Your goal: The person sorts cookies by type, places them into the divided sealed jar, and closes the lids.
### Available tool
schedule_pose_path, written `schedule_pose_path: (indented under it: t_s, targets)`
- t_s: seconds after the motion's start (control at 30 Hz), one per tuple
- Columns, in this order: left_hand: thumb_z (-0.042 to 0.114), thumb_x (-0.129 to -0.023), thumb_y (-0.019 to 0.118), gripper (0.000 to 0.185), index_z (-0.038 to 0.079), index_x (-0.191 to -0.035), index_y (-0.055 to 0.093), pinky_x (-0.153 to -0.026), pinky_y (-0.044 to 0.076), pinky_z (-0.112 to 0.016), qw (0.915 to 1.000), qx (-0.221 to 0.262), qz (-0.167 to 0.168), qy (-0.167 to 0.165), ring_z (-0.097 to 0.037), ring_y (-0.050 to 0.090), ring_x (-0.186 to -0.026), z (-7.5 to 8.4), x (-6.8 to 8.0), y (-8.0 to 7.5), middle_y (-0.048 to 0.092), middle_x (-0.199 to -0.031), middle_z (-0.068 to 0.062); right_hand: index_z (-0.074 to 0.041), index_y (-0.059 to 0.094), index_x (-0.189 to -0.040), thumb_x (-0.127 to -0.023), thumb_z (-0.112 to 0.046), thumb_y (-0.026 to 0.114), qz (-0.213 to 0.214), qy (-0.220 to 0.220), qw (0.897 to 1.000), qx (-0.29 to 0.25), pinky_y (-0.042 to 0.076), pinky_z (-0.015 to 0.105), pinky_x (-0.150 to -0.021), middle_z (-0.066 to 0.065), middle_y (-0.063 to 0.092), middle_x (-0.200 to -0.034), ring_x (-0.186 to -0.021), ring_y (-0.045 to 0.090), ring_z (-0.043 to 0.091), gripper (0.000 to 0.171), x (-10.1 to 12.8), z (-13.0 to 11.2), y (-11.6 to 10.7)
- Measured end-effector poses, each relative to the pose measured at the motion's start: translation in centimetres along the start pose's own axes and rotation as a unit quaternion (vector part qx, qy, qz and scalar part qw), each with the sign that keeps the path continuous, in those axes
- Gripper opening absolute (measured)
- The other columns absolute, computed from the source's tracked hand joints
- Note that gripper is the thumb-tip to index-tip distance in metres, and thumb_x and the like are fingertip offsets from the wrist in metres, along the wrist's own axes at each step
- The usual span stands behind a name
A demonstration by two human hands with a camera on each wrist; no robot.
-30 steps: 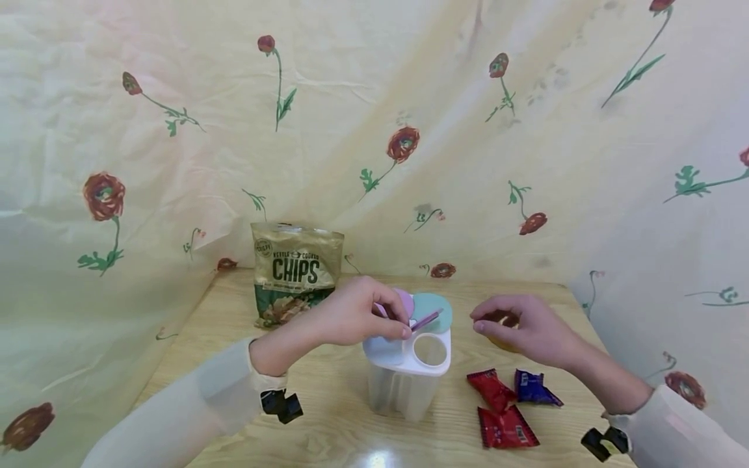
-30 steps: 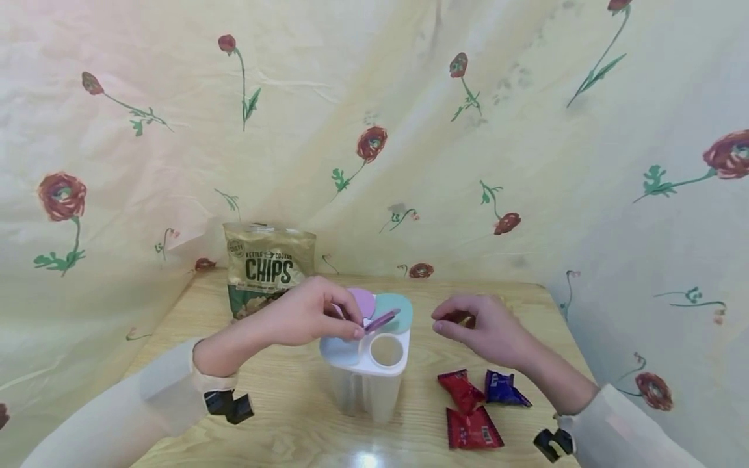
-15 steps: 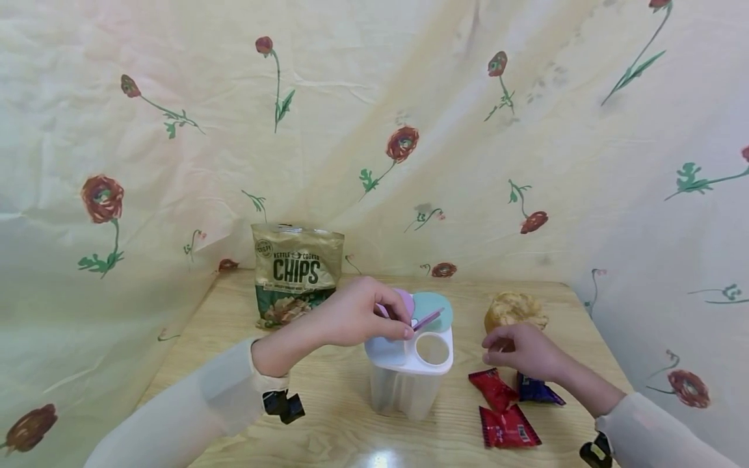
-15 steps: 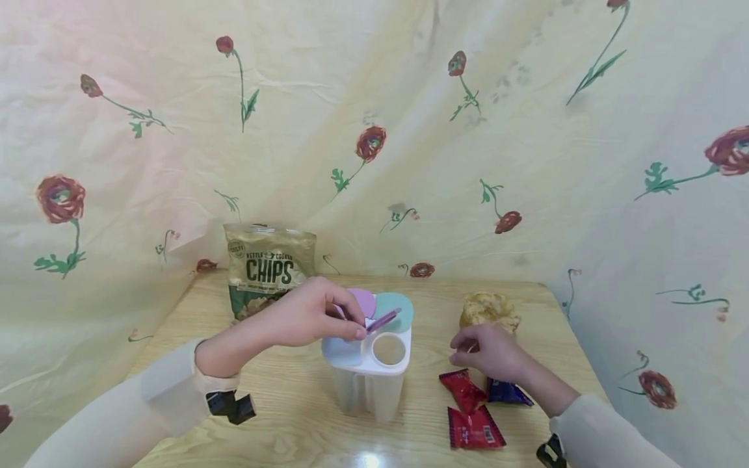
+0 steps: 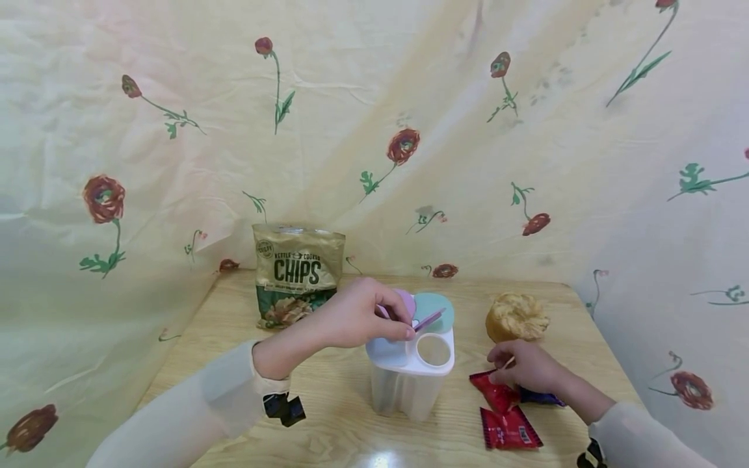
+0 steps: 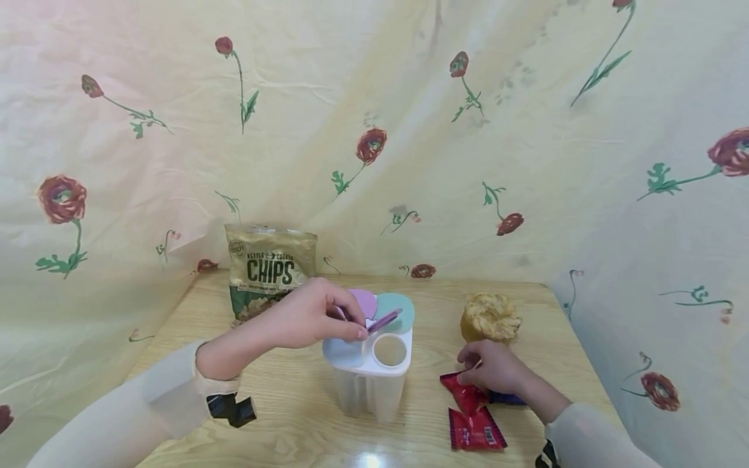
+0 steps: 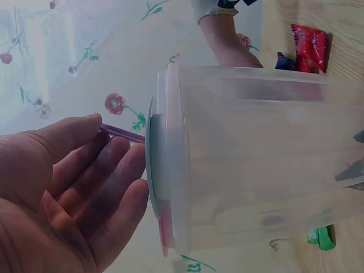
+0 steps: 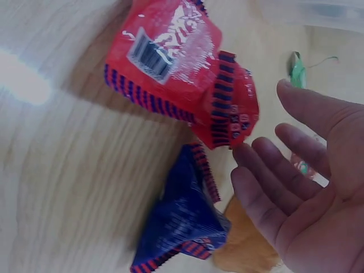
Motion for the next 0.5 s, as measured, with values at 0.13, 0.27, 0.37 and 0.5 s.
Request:
schedule_pose_path:
  t_s: [0.13,0.27,0.37,0.5]
  targets:
    - [0.018,-0.087,0.083,0.011,0.024,-0.08,0.078,-0.072,0.058,-0.026,1.0,0.001,0.002,-0.002,-0.009,0.066,-0.081,0.0,0.1,0.0,0.071,-0.082,0.011,-0.001,0.072,-0.107,-0.085,-0.023,0.084,0.007,0.015,1.0,0.018,0.053,0.025,-0.066,0.005,0.072,-0.095,-0.084,0.066,0.015,0.032,-0.1,0.8,0.4]
    - [0.019,-0.087,0.083,0.011,0.025,-0.08,0.078,-0.072,0.058,-0.026,1.0,-0.001,0.004,-0.004,-0.009,0.066,-0.081,0.0,0.1,0.0,0.071,-0.082,0.012,-0.001,0.072,-0.108,-0.084,-0.025,0.085,0.013,0.036,0.999,0.023,0.053,0.028,-0.069,0.004,0.071,-0.094,-0.087,0.066,0.017,0.036,-0.1,1.2,0.8]
    - [0.02,-0.087,0.083,0.011,0.025,-0.079,0.077,-0.072,0.058,-0.026,1.0,-0.005,0.004,-0.003,-0.009,0.066,-0.081,0.0,0.1,0.0,0.071,-0.081,0.012,-0.001,0.072,-0.11,-0.082,-0.026,0.086,0.016,0.061,0.998,0.022,0.053,0.031,-0.071,0.004,0.071,-0.094,-0.088,0.064,0.017,0.04,-0.2,1.3,1.0]
    - [0.02,-0.087,0.083,0.011,0.025,-0.079,0.077,-0.07,0.057,-0.026,0.9999,-0.01,0.004,-0.002,-0.009,0.066,-0.08,0.0,0.2,-0.1,0.071,-0.08,0.013,0.001,0.07,-0.114,-0.082,-0.026,0.086,0.008,0.103,0.995,0.002,0.056,0.036,-0.062,0.007,0.07,-0.097,-0.084,0.064,0.017,0.045,-0.3,1.2,1.1]
Point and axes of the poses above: each hand's wrist, its own x-axis away from the middle knuckle, its own y-axis out of the palm, z = x × y, the point moved 3 cm from there along -x, towards the middle knuckle
